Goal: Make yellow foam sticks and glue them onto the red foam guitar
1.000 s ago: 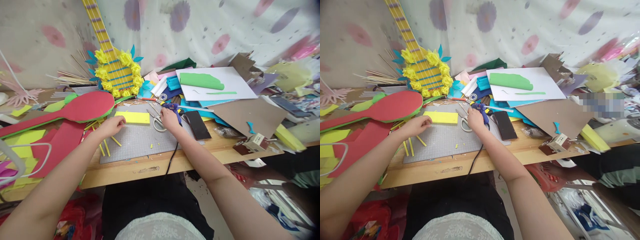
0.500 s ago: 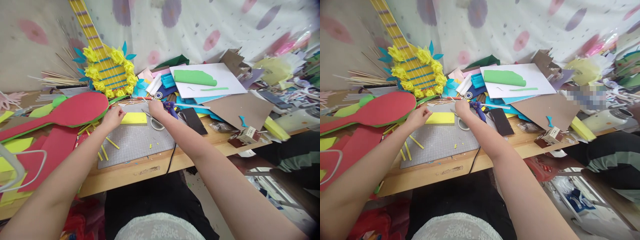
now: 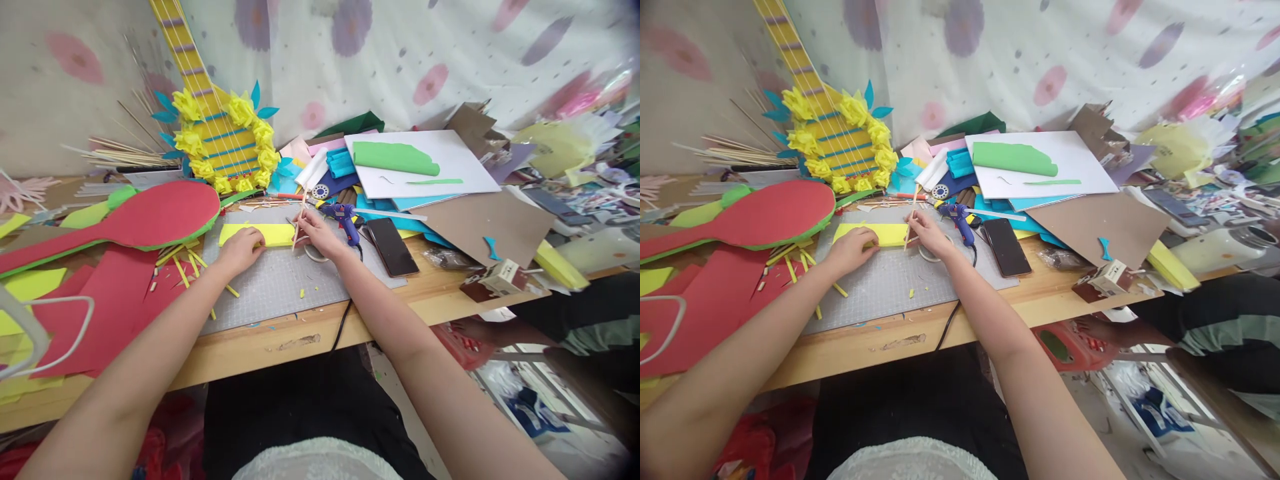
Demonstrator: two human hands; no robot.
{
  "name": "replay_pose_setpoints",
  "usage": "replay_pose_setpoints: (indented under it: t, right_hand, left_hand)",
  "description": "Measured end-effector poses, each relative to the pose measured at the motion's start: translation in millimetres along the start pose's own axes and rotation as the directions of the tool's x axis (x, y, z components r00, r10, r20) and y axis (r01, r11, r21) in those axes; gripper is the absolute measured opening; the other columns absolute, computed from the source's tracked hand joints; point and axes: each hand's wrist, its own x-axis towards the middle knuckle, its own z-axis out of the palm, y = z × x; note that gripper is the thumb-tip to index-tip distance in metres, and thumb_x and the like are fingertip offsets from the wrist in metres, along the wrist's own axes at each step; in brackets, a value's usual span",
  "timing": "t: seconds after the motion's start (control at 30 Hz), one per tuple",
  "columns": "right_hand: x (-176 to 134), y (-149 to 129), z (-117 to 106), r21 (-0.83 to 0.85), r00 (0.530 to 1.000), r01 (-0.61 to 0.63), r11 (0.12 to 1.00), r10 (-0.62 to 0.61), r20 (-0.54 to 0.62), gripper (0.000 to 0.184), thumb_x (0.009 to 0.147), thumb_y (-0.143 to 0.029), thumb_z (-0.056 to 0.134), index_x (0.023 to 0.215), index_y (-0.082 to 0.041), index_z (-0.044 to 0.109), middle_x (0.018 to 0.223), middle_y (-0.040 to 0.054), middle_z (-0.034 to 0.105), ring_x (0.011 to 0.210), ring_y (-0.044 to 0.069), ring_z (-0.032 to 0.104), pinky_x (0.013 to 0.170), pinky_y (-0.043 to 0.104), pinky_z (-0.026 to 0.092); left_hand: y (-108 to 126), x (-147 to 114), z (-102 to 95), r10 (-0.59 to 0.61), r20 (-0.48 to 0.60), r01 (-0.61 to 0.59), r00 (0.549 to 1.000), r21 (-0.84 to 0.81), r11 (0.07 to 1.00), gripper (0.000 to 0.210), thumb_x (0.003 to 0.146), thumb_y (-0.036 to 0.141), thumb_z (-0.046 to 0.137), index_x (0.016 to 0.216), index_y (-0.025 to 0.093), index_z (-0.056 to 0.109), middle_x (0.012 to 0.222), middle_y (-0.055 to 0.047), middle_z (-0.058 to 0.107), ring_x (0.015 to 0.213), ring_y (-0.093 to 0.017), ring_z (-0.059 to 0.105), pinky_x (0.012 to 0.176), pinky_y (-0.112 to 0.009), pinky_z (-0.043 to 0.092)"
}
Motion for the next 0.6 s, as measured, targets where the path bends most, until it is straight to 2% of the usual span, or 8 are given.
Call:
replay_pose_setpoints:
  t: [0.1, 0.17, 0.27, 0.33, 0.4, 0.47, 0.53, 0.6]
  right_hand:
    - [0, 4, 7, -0.009, 0.999, 0.044, 0.999, -0.044, 0.002, 0.020, 0.082, -0.041, 0.047, 0.086, -0.022, 0.043, 0.069, -0.0039, 0.044, 0.060, 0.009, 0.053, 0.051, 0.022, 0.050]
    - [2, 3, 10, -0.060, 0.989, 0.130, 0.990, -0.134, -0.063, 0.020, 0.084, -0.042, 0.044, 0.087, -0.023, 0.042, 0.067, -0.0043, 0.043, 0.056, 0.008, 0.048, 0.049, 0.021, 0.045]
    - [5, 2, 8, -0.217, 0.937, 0.257, 0.942, -0.298, -0.184, 0.021, 0.088, -0.042, 0.036, 0.091, -0.022, 0.045, 0.062, -0.0048, 0.042, 0.052, 0.008, 0.041, 0.052, 0.021, 0.039]
    - [6, 2, 7, -0.360, 0.921, 0.256, 0.897, -0.339, -0.189, 0.023, 0.088, -0.039, 0.035, 0.089, -0.021, 0.048, 0.060, -0.0046, 0.042, 0.054, 0.009, 0.040, 0.056, 0.022, 0.036]
    - [5, 3, 7, -0.478, 0.946, 0.198, 0.856, -0.294, -0.135, 0.021, 0.086, -0.036, 0.040, 0.084, -0.019, 0.052, 0.062, -0.0035, 0.045, 0.060, 0.010, 0.043, 0.060, 0.023, 0.035]
    - [3, 4, 9, -0.521, 0.971, 0.153, 0.840, -0.226, -0.078, 0.019, 0.083, -0.033, 0.043, 0.082, -0.017, 0.054, 0.069, -0.0020, 0.050, 0.066, 0.011, 0.045, 0.064, 0.023, 0.035]
    - [2, 5, 12, -0.474, 0.977, 0.153, 0.867, -0.203, -0.057, 0.020, 0.082, -0.033, 0.044, 0.084, -0.016, 0.055, 0.075, -0.0010, 0.053, 0.070, 0.011, 0.046, 0.066, 0.023, 0.036]
    - [1, 4, 17, -0.420, 0.975, 0.177, 0.890, -0.216, -0.047, 0.023, 0.081, -0.036, 0.045, 0.086, -0.016, 0.057, 0.078, -0.0008, 0.054, 0.070, 0.010, 0.047, 0.066, 0.022, 0.037]
  left_hand:
    - [10, -7, 4.5, -0.006, -0.039, 0.008, 0.999, 0.052, 0.999, 0.017, 0.082, 0.022, 0.045, 0.085, 0.020, 0.061, 0.100, -0.006, 0.062, 0.095, -0.022, 0.055, 0.076, -0.034, 0.044]
    - [17, -12, 3.9, 0.017, -0.067, -0.012, 0.998, 0.077, 0.997, 0.020, 0.083, 0.020, 0.042, 0.085, 0.020, 0.062, 0.103, -0.007, 0.062, 0.098, -0.022, 0.054, 0.080, -0.035, 0.044]
    - [26, -18, 1.1, 0.035, -0.096, -0.023, 0.995, 0.120, 0.992, 0.021, 0.084, 0.022, 0.044, 0.085, 0.019, 0.064, 0.105, -0.009, 0.061, 0.101, -0.023, 0.052, 0.084, -0.037, 0.043]
    - [29, -23, 0.8, 0.015, -0.082, -0.004, 0.997, 0.134, 0.991, 0.022, 0.084, 0.026, 0.044, 0.089, 0.020, 0.065, 0.102, -0.009, 0.061, 0.098, -0.025, 0.052, 0.080, -0.038, 0.045]
    - [29, -27, 2.2, -0.015, -0.072, 0.023, 0.997, 0.112, 0.993, 0.026, 0.085, 0.027, 0.042, 0.094, 0.020, 0.065, 0.098, -0.009, 0.062, 0.095, -0.024, 0.053, 0.078, -0.038, 0.045]
    - [27, -30, 3.5, -0.049, -0.105, 0.054, 0.993, 0.045, 0.997, 0.027, 0.086, 0.029, 0.041, 0.094, 0.020, 0.065, 0.098, -0.009, 0.062, 0.096, -0.024, 0.053, 0.082, -0.039, 0.044]
    - [23, -31, 2.8, -0.145, -0.189, 0.130, 0.971, -0.088, 0.988, 0.025, 0.084, 0.030, 0.044, 0.090, 0.019, 0.065, 0.100, -0.009, 0.062, 0.098, -0.024, 0.054, 0.086, -0.039, 0.043]
    - [22, -27, -0.3, -0.319, -0.270, 0.229, 0.908, -0.317, 0.920, 0.023, 0.081, 0.031, 0.048, 0.088, 0.017, 0.064, 0.100, -0.010, 0.062, 0.097, -0.023, 0.056, 0.086, -0.038, 0.044]
